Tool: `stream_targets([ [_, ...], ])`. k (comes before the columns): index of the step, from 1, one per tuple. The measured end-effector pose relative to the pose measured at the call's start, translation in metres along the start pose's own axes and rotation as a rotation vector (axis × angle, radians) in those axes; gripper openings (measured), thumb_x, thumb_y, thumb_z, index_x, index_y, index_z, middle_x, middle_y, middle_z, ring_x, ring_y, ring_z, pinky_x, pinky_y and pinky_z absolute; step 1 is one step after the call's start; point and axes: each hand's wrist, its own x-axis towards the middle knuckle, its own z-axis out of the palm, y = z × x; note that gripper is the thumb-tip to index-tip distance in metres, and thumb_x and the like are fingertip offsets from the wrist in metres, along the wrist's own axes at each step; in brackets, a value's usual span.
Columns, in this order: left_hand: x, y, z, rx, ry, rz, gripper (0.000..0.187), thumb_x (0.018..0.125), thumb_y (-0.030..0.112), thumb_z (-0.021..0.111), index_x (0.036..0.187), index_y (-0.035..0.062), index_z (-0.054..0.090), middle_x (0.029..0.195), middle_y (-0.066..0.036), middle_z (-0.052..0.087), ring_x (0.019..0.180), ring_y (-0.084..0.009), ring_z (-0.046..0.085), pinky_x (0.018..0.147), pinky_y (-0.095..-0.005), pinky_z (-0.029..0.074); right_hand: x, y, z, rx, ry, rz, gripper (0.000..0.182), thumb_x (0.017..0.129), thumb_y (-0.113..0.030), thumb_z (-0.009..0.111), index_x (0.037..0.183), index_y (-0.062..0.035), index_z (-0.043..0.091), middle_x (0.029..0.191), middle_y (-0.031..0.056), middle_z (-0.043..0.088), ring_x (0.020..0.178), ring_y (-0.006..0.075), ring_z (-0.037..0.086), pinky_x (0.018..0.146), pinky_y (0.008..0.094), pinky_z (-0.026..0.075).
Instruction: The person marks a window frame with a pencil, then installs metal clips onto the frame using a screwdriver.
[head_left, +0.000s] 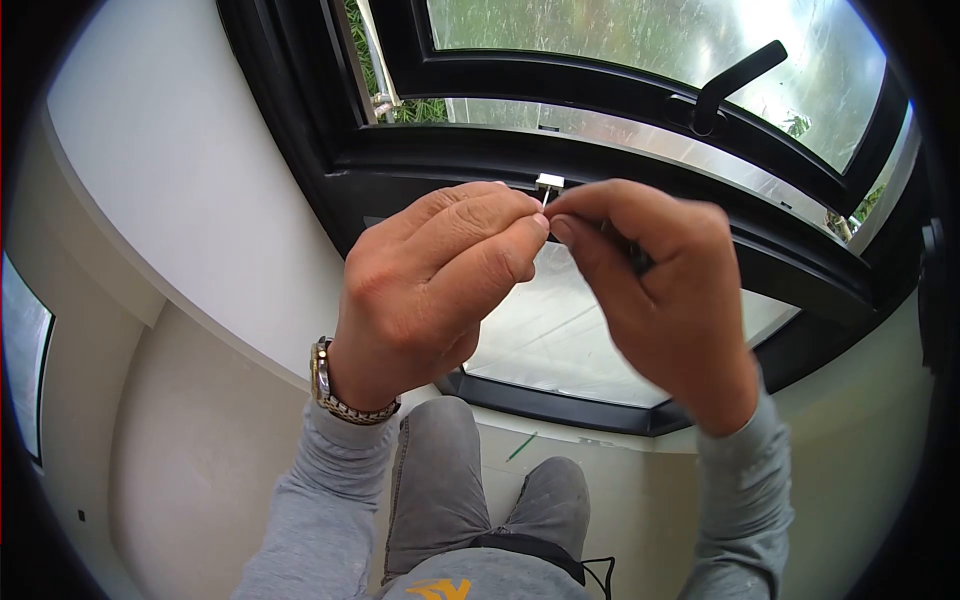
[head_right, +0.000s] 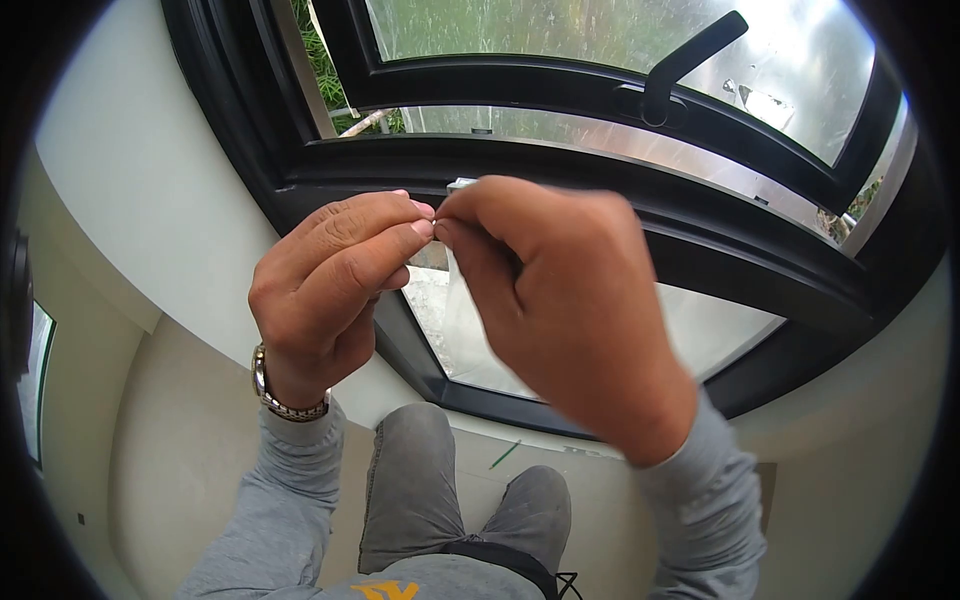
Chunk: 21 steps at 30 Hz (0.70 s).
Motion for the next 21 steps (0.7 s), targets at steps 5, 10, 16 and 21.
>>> stream_targets([
  [5, -0.017, 0.024, 0.015, -0.437, 0.158, -0.453, 0.03, 0.102, 0.025, 0.063, 0.109, -0.0032, 0.07, 0.114, -0.019, 0.07, 0.1, -0.0226, 0.07, 0.085, -0.0335, 0.058, -0.03, 0.006, 0.039, 1.196, -0.035, 0.707, 0.032, 0.106, -0.034, 0.059, 0.095, -0.0042, 0.066, 0.064, -0.0057, 0.046, 0.054, 0.0017, 0.036, 0.046, 0.0214, 0.027],
  [10, -0.021, 0.046, 0.062, -0.753, 0.562, -0.644, 0.033, 0.104, 0.028, 0.06, 0.111, -0.003, 0.069, 0.118, -0.017, 0.07, 0.106, -0.0204, 0.067, 0.093, -0.0312, 0.053, -0.026, 0.007, 0.067, 1.519, 0.161, 0.857, 0.036, 0.108, -0.042, 0.053, 0.1, -0.0079, 0.063, 0.061, -0.0075, 0.037, 0.049, 0.0027, 0.031, 0.04, 0.0199, 0.024],
  [16, -0.023, 0.042, 0.083, -1.236, 0.666, -0.563, 0.047, 0.108, 0.044, 0.041, 0.105, 0.0016, 0.061, 0.111, -0.019, 0.067, 0.093, -0.0237, 0.064, 0.084, -0.0349, 0.05, -0.058, 0.015, 0.05, 1.54, 0.298, 0.843, 0.036, 0.109, -0.041, 0.049, 0.092, -0.0108, 0.056, 0.062, -0.0069, 0.031, 0.049, 0.0038, 0.028, 0.04, 0.0201, 0.023],
  [21, -0.011, 0.034, 0.092, -1.189, 0.75, -0.493, 0.046, 0.109, 0.044, 0.039, 0.094, 0.0058, 0.058, 0.09, -0.008, 0.059, 0.079, -0.0183, 0.051, 0.076, -0.0384, 0.042, -0.083, 0.022, 0.039, 1.563, 0.366, 0.86, 0.036, 0.111, -0.039, 0.045, 0.092, -0.011, 0.056, 0.062, -0.0062, 0.032, 0.05, 0.0041, 0.028, 0.04, 0.0202, 0.023],
])
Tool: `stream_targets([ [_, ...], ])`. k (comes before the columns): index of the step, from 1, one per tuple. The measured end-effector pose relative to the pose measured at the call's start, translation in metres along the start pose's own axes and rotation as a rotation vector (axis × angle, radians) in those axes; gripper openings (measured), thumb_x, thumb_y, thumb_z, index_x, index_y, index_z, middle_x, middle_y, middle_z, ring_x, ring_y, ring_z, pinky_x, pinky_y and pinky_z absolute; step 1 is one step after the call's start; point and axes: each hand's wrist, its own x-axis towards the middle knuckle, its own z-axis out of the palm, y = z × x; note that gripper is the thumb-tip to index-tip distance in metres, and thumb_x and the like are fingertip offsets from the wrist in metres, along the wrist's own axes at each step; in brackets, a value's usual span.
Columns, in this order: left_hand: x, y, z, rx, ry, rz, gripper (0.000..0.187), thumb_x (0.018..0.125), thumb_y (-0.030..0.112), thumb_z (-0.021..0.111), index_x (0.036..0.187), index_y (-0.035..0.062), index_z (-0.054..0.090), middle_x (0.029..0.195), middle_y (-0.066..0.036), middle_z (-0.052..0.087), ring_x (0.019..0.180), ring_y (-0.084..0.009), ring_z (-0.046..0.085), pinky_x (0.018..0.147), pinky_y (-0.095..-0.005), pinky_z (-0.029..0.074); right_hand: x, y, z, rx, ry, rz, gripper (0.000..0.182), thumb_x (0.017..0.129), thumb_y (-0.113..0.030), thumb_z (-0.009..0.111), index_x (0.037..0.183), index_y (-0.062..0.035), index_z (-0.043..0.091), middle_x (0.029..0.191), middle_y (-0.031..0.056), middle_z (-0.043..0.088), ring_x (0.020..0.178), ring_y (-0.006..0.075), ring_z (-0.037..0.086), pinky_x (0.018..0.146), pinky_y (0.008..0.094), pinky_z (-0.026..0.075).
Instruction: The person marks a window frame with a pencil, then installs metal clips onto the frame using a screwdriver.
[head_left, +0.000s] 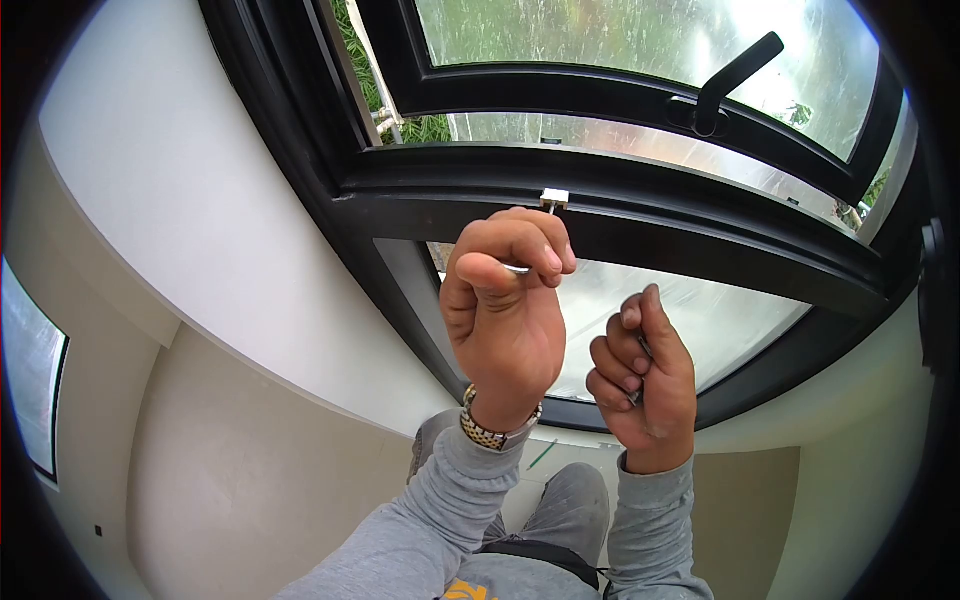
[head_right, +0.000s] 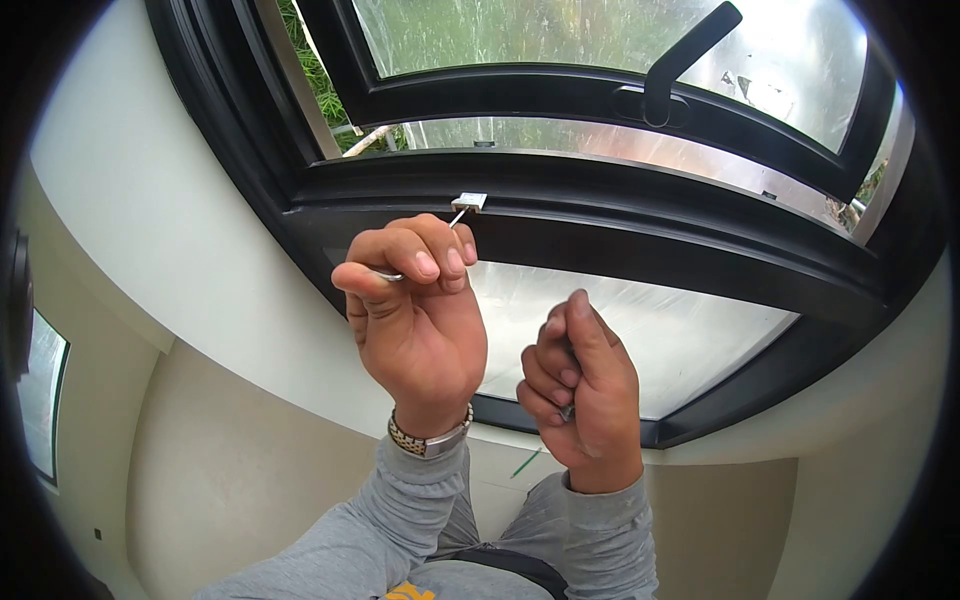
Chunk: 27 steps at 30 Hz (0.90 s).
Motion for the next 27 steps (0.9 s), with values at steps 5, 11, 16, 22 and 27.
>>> stream_targets([
  [5, 0.03, 0.019, -0.019, 0.168, -0.304, -0.087, 0.049, 0.106, 0.046, 0.046, 0.085, 0.0044, 0.059, 0.08, -0.007, 0.057, 0.071, -0.0156, 0.049, 0.066, -0.0333, 0.04, -0.014, -0.011, -0.015, -0.037, -0.016, -0.003, 0.036, 0.111, -0.038, 0.044, 0.091, -0.0108, 0.057, 0.062, -0.0062, 0.032, 0.05, 0.0039, 0.027, 0.04, 0.02, 0.023],
  [11, 0.079, 0.047, -0.02, 0.347, -0.653, -0.374, 0.056, 0.101, 0.051, 0.056, 0.07, 0.005, 0.059, 0.066, -0.002, 0.053, 0.059, -0.0122, 0.045, 0.053, -0.0288, 0.035, -0.023, -0.017, -0.016, -0.183, -0.011, -0.037, 0.034, 0.11, -0.036, 0.049, 0.092, -0.009, 0.058, 0.062, -0.0064, 0.033, 0.05, 0.0037, 0.027, 0.041, 0.0202, 0.024],
  [16, 0.077, 0.049, -0.021, 0.352, -0.715, -0.453, 0.05, 0.096, 0.052, 0.065, 0.083, 0.0041, 0.063, 0.072, -0.004, 0.059, 0.065, -0.012, 0.056, 0.058, -0.0276, 0.044, -0.013, -0.011, -0.003, -0.346, 0.002, -0.051, 0.025, 0.104, -0.026, 0.064, 0.095, -0.0028, 0.064, 0.066, -0.0045, 0.049, 0.054, 0.003, 0.037, 0.046, 0.0199, 0.03],
  [22, 0.025, 0.034, -0.028, 0.508, -0.341, 0.039, 0.037, 0.098, 0.038, 0.068, 0.099, 0.0014, 0.063, 0.1, -0.019, 0.073, 0.093, -0.0234, 0.069, 0.079, -0.0344, 0.056, -0.004, -0.037, 0.046, -1.04, 0.013, -0.687, 0.008, 0.095, -0.005, 0.071, 0.092, 0.0021, 0.069, 0.079, -0.0004, 0.065, 0.066, 0.003, 0.051, 0.058, 0.0198, 0.038],
  [27, 0.025, 0.047, -0.006, 1.1, -0.317, 0.36, 0.026, 0.102, 0.025, 0.065, 0.097, -0.0005, 0.067, 0.097, -0.016, 0.074, 0.093, -0.0255, 0.071, 0.078, -0.034, 0.056, 0.017, -0.081, 0.067, -1.288, -0.173, -0.992, 0.019, 0.099, -0.018, 0.071, 0.097, 0.0003, 0.07, 0.072, -0.0037, 0.06, 0.056, -0.0016, 0.041, 0.048, 0.0169, 0.028],
])
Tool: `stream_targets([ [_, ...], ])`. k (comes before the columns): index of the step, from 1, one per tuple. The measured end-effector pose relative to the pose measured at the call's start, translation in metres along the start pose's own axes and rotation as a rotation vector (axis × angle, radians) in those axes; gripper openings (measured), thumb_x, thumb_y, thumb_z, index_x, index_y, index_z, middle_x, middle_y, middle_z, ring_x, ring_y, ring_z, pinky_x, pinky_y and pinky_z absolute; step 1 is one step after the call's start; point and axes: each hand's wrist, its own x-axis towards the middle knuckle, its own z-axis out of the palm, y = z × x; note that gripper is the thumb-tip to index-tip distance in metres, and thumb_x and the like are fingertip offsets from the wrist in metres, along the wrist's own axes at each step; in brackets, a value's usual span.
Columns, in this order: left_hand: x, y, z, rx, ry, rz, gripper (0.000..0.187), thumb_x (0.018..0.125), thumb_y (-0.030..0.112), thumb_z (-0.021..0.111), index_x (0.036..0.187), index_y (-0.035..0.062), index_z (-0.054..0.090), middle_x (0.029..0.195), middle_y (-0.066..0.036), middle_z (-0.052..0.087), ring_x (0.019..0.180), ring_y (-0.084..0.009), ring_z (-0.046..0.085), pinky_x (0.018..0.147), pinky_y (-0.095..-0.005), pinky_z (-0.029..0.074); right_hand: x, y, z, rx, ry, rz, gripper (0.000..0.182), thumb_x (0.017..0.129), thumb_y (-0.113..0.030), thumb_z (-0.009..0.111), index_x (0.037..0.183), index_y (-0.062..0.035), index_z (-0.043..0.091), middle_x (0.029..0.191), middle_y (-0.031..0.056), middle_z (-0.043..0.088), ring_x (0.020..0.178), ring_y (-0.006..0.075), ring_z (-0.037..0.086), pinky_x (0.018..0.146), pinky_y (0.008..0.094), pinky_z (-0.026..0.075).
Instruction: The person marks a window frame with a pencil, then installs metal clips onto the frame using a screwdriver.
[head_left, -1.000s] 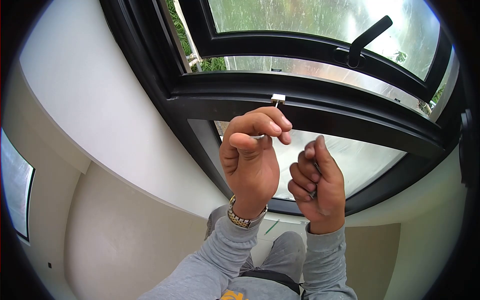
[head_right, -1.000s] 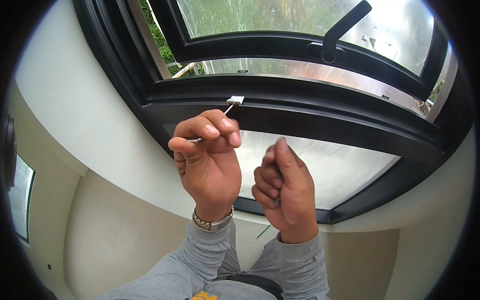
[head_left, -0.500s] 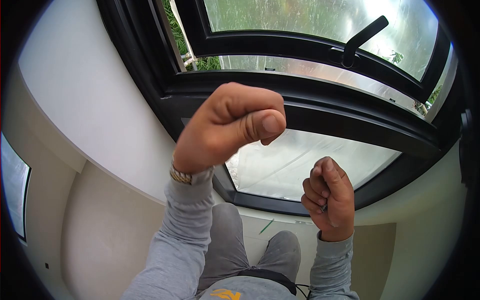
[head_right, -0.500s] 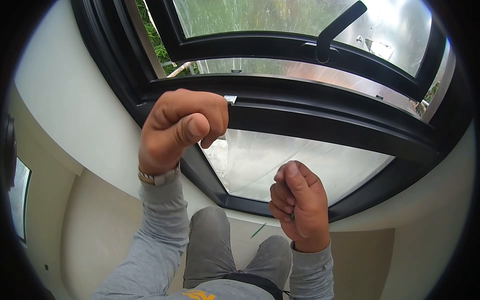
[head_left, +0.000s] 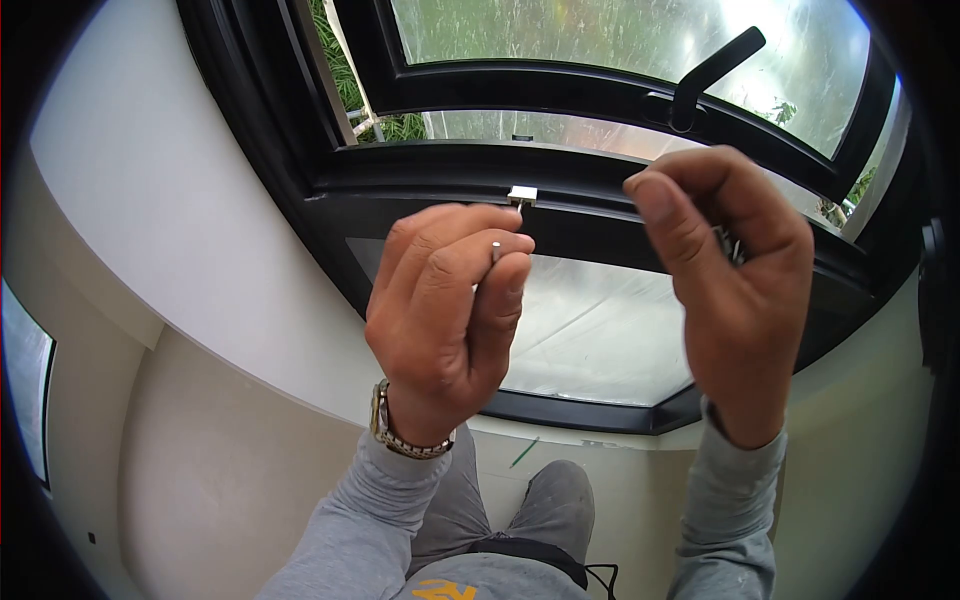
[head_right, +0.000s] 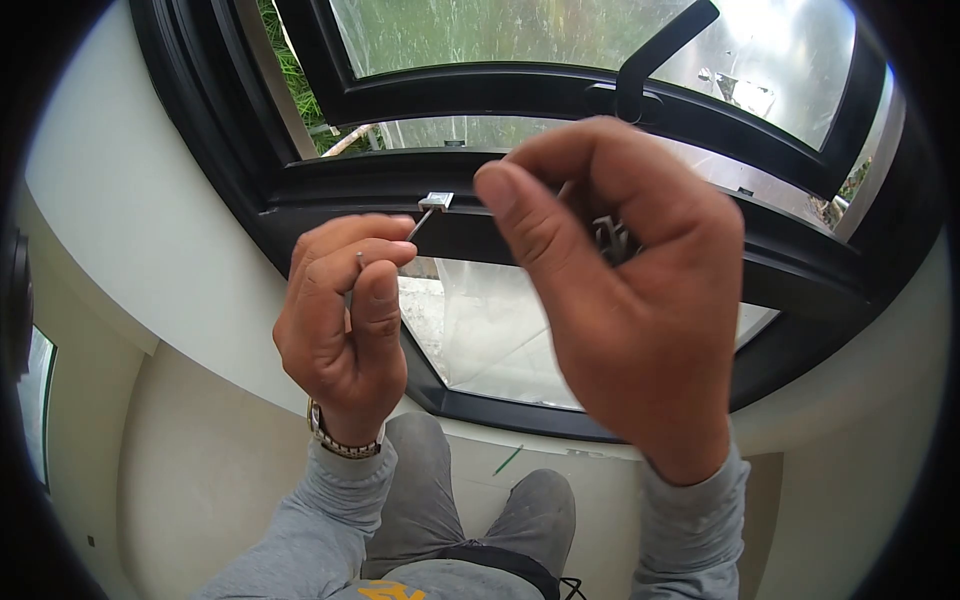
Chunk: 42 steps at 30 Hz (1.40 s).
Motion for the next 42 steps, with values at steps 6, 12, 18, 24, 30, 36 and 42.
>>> stream_targets([
  [6, 0.014, 0.01, -0.011, 0.12, -0.145, 0.07, 0.014, 0.09, 0.008, 0.076, 0.093, -0.0018, 0.068, 0.09, -0.015, 0.072, 0.085, -0.029, 0.072, 0.074, -0.0378, 0.06, -0.012, -0.005, -0.008, 0.142, -0.04, 0.287, 0.02, 0.098, -0.02, 0.072, 0.097, -0.0001, 0.07, 0.071, -0.0041, 0.06, 0.055, -0.0024, 0.041, 0.047, 0.0166, 0.026],
  [12, 0.031, 0.01, -0.023, 0.196, -0.305, 0.139, 0.01, 0.092, 0.008, 0.072, 0.092, -0.0018, 0.067, 0.092, -0.014, 0.073, 0.084, -0.0281, 0.072, 0.072, -0.0359, 0.058, -0.032, 0.017, 0.023, 0.048, -0.013, 0.211, 0.006, 0.092, -0.002, 0.072, 0.096, 0.0028, 0.072, 0.073, 0.0034, 0.067, 0.062, 0.0041, 0.055, 0.054, 0.0219, 0.04],
  [18, 0.043, 0.001, -0.031, 0.11, -0.445, 0.353, 0.007, 0.084, -0.002, 0.074, 0.09, -0.0035, 0.069, 0.091, -0.014, 0.073, 0.083, -0.0291, 0.072, 0.071, -0.0358, 0.059, -0.032, 0.032, 0.066, -0.124, 0.115, -0.126, 0.021, 0.086, -0.001, 0.076, 0.107, -0.0021, 0.074, 0.074, 0.0107, 0.068, 0.057, 0.0195, 0.063, 0.053, 0.0306, 0.049],
  [24, 0.035, 0.025, -0.037, 0.121, -0.248, 0.195, 0.008, 0.087, -0.002, 0.069, 0.093, -0.0052, 0.07, 0.088, -0.018, 0.072, 0.08, -0.0279, 0.072, 0.072, -0.0362, 0.059, -0.029, 0.035, 0.073, -0.154, 0.156, -0.337, 0.027, 0.079, -0.001, 0.08, 0.106, -0.0017, 0.075, 0.064, 0.0059, 0.058, 0.053, 0.0195, 0.056, 0.049, 0.0319, 0.043],
  [30, 0.046, 0.033, -0.044, -0.26, 0.032, -0.411, 0.015, 0.099, 0.003, 0.06, 0.107, -0.0066, 0.068, 0.091, -0.014, 0.072, 0.079, -0.0182, 0.071, 0.071, -0.029, 0.059, -0.011, 0.014, 0.042, -0.185, 0.018, -0.481, 0.015, 0.085, 0.0, 0.079, 0.098, 0.0034, 0.074, 0.077, 0.0091, 0.072, 0.058, 0.0143, 0.061, 0.05, 0.0265, 0.045],
  [36, 0.021, -0.003, -0.029, -0.317, -0.318, -0.463, 0.012, 0.095, 0.01, 0.073, 0.102, 0.0001, 0.071, 0.091, -0.007, 0.072, 0.076, -0.0116, 0.068, 0.068, -0.0238, 0.055, 0.027, 0.009, 0.012, -0.48, -0.15, -0.603, 0.013, 0.082, -0.005, 0.079, 0.088, 0.0021, 0.071, 0.072, 0.0142, 0.068, 0.06, 0.0281, 0.066, 0.053, 0.0339, 0.049],
  [42, 0.034, -0.011, -0.02, -0.067, -0.406, -0.142, 0.011, 0.096, 0.012, 0.072, 0.101, 0.0025, 0.074, 0.098, -0.006, 0.071, 0.087, -0.0117, 0.065, 0.074, -0.0252, 0.053, 0.071, -0.024, -0.002, -0.724, -0.498, -0.593, 0.013, 0.084, -0.007, 0.077, 0.082, 0.0005, 0.066, 0.065, 0.0125, 0.06, 0.053, 0.0255, 0.056, 0.052, 0.0384, 0.042],
])
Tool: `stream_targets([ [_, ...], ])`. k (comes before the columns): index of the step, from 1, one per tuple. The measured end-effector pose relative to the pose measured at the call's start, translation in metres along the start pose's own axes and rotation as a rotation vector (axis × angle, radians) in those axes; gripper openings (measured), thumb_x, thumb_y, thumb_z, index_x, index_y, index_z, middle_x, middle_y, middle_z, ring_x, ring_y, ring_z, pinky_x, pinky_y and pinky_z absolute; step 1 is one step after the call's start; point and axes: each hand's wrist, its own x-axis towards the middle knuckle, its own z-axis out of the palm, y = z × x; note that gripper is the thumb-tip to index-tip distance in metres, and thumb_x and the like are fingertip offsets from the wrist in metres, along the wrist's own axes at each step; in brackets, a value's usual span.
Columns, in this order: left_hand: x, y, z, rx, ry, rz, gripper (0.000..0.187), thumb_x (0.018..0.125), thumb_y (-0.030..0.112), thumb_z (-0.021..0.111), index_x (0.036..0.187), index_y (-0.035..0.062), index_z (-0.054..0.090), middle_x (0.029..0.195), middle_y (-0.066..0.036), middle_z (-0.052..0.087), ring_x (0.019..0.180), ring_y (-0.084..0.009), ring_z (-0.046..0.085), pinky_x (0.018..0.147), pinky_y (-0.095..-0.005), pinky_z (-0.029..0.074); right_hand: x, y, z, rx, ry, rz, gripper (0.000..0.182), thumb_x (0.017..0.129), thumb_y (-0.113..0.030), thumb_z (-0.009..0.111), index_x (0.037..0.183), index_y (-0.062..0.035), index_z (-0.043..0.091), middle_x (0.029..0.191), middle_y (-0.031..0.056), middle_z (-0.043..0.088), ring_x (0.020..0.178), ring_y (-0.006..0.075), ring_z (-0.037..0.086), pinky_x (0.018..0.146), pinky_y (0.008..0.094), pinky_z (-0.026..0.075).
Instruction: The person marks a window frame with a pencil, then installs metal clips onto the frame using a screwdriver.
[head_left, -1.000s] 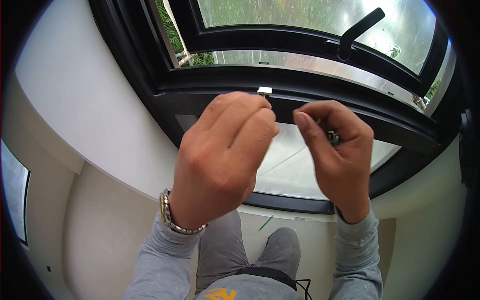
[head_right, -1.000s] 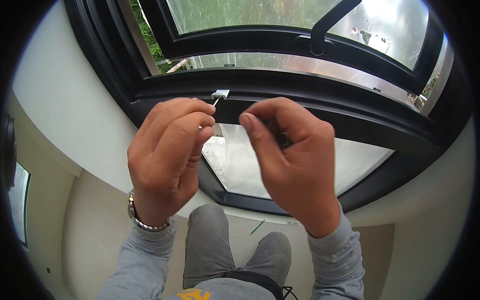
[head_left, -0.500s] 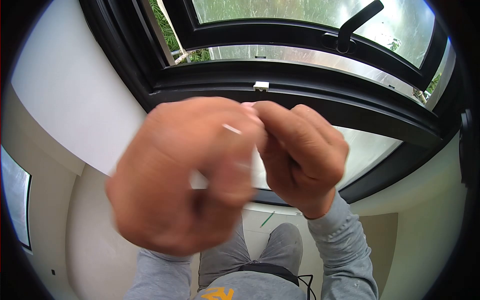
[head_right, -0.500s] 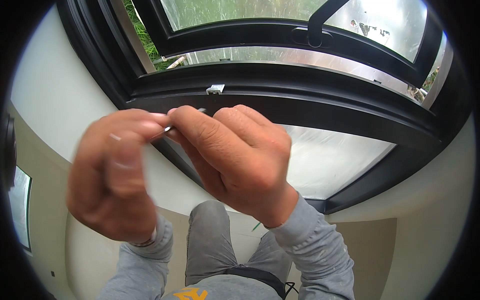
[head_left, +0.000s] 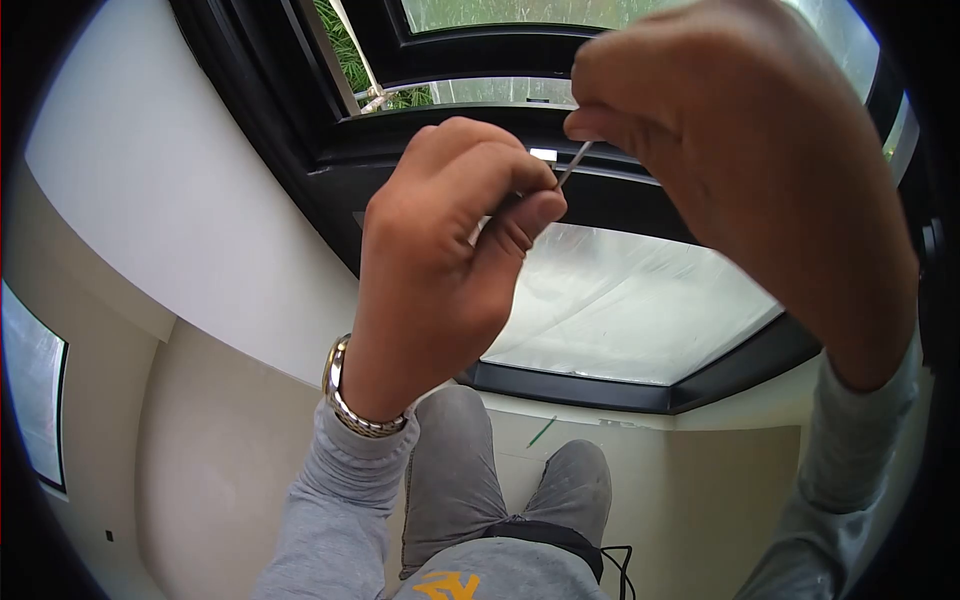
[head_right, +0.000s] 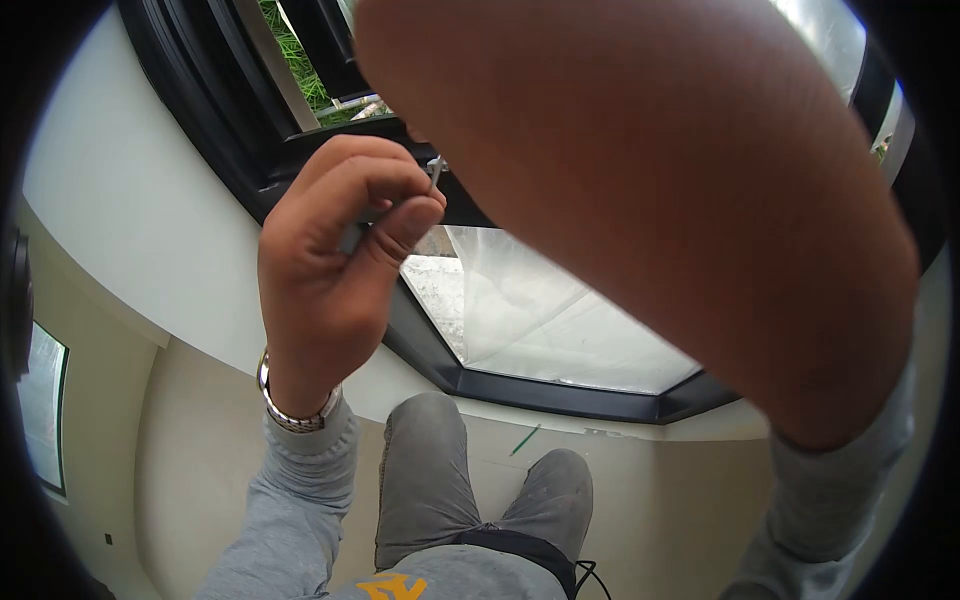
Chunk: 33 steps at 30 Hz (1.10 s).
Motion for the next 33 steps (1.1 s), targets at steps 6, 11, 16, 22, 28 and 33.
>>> stream_targets([
  [6, 0.001, -0.015, -0.005, -0.641, 0.037, -0.207, 0.019, 0.098, 0.018, 0.07, 0.107, 0.0033, 0.075, 0.1, -0.008, 0.072, 0.093, -0.016, 0.068, 0.086, -0.0279, 0.051, 0.021, -0.009, -0.035, -0.2, -0.191, 0.139, 0.031, 0.096, -0.029, 0.069, 0.099, 0.0006, 0.074, 0.074, 0.0109, 0.068, 0.066, 0.021, 0.064, 0.065, 0.0344, 0.052],
  [11, 0.003, -0.008, -0.007, -0.708, 0.09, -0.293, 0.02, 0.097, 0.019, 0.071, 0.109, 0.0026, 0.075, 0.101, -0.009, 0.075, 0.096, -0.0178, 0.07, 0.092, -0.0303, 0.051, 0.057, -0.005, -0.059, -0.095, -0.452, 0.508, 0.044, 0.1, -0.042, 0.062, 0.1, -0.0003, 0.075, 0.077, 0.0088, 0.068, 0.073, 0.0202, 0.066, 0.07, 0.0343, 0.054],
  [16, 0.006, -0.001, -0.002, -0.47, -0.009, -0.322, 0.021, 0.096, 0.017, 0.073, 0.108, 0.0001, 0.075, 0.099, -0.01, 0.077, 0.094, -0.0178, 0.073, 0.086, -0.0294, 0.056, 0.052, -0.003, -0.04, 0.107, -0.557, 0.611, 0.048, 0.101, -0.046, 0.058, 0.108, -0.0015, 0.075, 0.089, 0.0099, 0.072, 0.08, 0.0201, 0.067, 0.076, 0.0362, 0.055],
  [22, 0.008, -0.004, -0.001, -0.366, 0.049, -0.37, 0.019, 0.093, 0.016, 0.076, 0.105, 0.0007, 0.076, 0.096, -0.011, 0.077, 0.09, -0.0165, 0.073, 0.08, -0.0265, 0.059, 0.05, -0.012, -0.028, 0.099, -0.457, 0.567, 0.046, 0.102, -0.043, 0.055, 0.115, -0.0028, 0.074, 0.097, 0.0106, 0.073, 0.087, 0.0208, 0.068, 0.086, 0.0381, 0.054],
  [28, 0.013, -0.001, -0.003, -0.189, 0.031, -0.396, 0.021, 0.093, 0.019, 0.076, 0.103, 0.0002, 0.076, 0.09, -0.011, 0.076, 0.085, -0.0154, 0.072, 0.076, -0.026, 0.057, 0.057, 0.003, -0.034, 0.299, -0.563, 0.618, 0.045, 0.103, -0.042, 0.055, 0.12, -0.0051, 0.073, 0.1, 0.0107, 0.073, 0.094, 0.0226, 0.069, 0.1, 0.0463, 0.049],
  [33, 0.016, 0.001, 0.001, -0.195, 0.031, -0.42, 0.022, 0.094, 0.019, 0.075, 0.102, -0.0015, 0.076, 0.088, -0.011, 0.076, 0.083, -0.0168, 0.072, 0.077, -0.0281, 0.057, 0.055, -0.021, -0.028, 0.194, -0.508, 0.657, 0.044, 0.103, -0.042, 0.054, 0.122, -0.0074, 0.072, 0.107, 0.0121, 0.073, 0.105, 0.028, 0.068, 0.115, 0.0693, 0.023],
])
